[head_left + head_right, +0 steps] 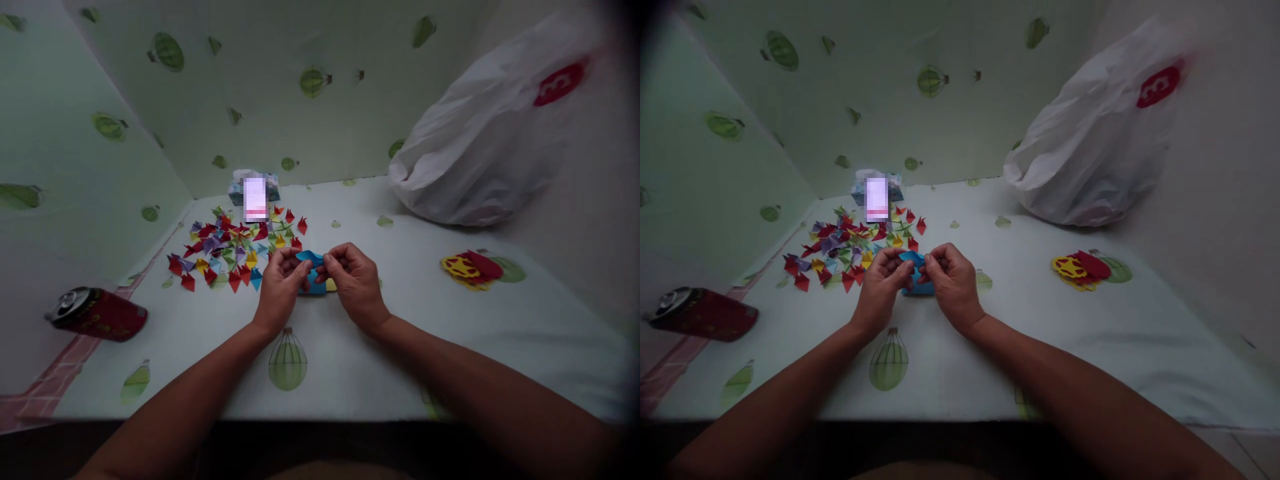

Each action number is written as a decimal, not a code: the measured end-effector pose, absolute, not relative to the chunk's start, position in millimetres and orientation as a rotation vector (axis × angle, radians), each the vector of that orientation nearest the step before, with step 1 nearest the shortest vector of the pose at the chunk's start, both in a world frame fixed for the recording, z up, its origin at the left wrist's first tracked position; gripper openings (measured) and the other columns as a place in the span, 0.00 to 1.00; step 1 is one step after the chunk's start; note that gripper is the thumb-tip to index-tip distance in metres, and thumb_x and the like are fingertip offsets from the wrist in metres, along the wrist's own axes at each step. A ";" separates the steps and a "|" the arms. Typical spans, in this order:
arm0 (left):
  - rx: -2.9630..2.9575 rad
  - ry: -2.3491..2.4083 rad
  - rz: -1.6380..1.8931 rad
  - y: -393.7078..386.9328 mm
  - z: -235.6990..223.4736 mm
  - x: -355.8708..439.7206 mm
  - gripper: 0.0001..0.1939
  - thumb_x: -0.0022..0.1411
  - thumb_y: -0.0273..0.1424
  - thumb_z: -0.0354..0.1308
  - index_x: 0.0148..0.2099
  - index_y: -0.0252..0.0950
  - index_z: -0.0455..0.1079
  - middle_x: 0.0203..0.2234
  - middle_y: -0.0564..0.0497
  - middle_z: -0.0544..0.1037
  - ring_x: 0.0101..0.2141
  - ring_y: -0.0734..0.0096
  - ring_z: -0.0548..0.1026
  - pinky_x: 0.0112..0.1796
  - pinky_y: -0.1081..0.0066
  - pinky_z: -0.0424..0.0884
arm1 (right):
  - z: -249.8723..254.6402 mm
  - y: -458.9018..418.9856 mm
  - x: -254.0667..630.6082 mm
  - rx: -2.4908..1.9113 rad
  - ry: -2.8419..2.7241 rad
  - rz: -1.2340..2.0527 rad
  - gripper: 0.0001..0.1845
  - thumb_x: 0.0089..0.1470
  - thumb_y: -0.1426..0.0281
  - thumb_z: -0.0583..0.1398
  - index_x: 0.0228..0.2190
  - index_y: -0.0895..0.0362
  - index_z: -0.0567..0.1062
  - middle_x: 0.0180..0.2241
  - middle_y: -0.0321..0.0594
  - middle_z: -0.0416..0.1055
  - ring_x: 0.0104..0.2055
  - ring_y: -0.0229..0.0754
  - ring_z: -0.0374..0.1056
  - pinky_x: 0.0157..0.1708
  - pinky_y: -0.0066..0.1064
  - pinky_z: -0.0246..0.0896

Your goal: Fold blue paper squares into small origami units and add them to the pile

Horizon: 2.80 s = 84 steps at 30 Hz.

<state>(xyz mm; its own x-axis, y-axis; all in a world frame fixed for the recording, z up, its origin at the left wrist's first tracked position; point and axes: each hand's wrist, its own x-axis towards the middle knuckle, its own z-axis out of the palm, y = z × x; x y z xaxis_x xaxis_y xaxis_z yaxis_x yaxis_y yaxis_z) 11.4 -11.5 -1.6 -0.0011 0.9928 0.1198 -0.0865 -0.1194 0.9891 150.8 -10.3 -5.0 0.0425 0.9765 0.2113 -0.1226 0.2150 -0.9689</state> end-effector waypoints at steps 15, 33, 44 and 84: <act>1.032 1.151 1.506 -7.5 1.7 8.9 0.12 0.53 0.35 0.66 0.35 0.35 0.69 0.24 0.57 0.71 0.22 0.79 0.67 0.26 0.75 0.67 | -14.3 -18.6 144.8 -0.864 -1.423 1.070 0.13 0.59 0.61 0.62 0.28 0.54 0.68 0.27 0.36 0.73 0.29 0.39 0.75 0.32 0.33 0.72; 1.242 1.062 1.274 -0.2 7.4 -3.7 0.13 0.55 0.38 0.69 0.35 0.35 0.72 0.26 0.55 0.73 0.25 0.77 0.70 0.26 0.75 0.68 | -8.3 0.9 157.6 -0.787 -1.128 1.670 0.17 0.51 0.58 0.69 0.33 0.57 0.74 0.23 0.30 0.72 0.21 0.31 0.65 0.25 0.26 0.58; 1.126 1.023 1.252 -1.1 6.7 -1.2 0.15 0.51 0.37 0.71 0.38 0.35 0.75 0.30 0.53 0.77 0.30 0.75 0.73 0.34 0.71 0.69 | -10.6 4.3 157.9 -0.753 -1.070 1.675 0.18 0.49 0.58 0.70 0.33 0.57 0.73 0.25 0.32 0.73 0.22 0.32 0.66 0.27 0.28 0.60; 1.133 0.999 1.225 -3.4 7.4 1.8 0.16 0.49 0.34 0.73 0.36 0.33 0.73 0.29 0.53 0.76 0.29 0.76 0.72 0.34 0.73 0.68 | -12.8 5.6 157.6 -0.791 -1.129 1.579 0.19 0.51 0.55 0.68 0.28 0.57 0.73 0.20 0.30 0.69 0.21 0.32 0.62 0.24 0.27 0.55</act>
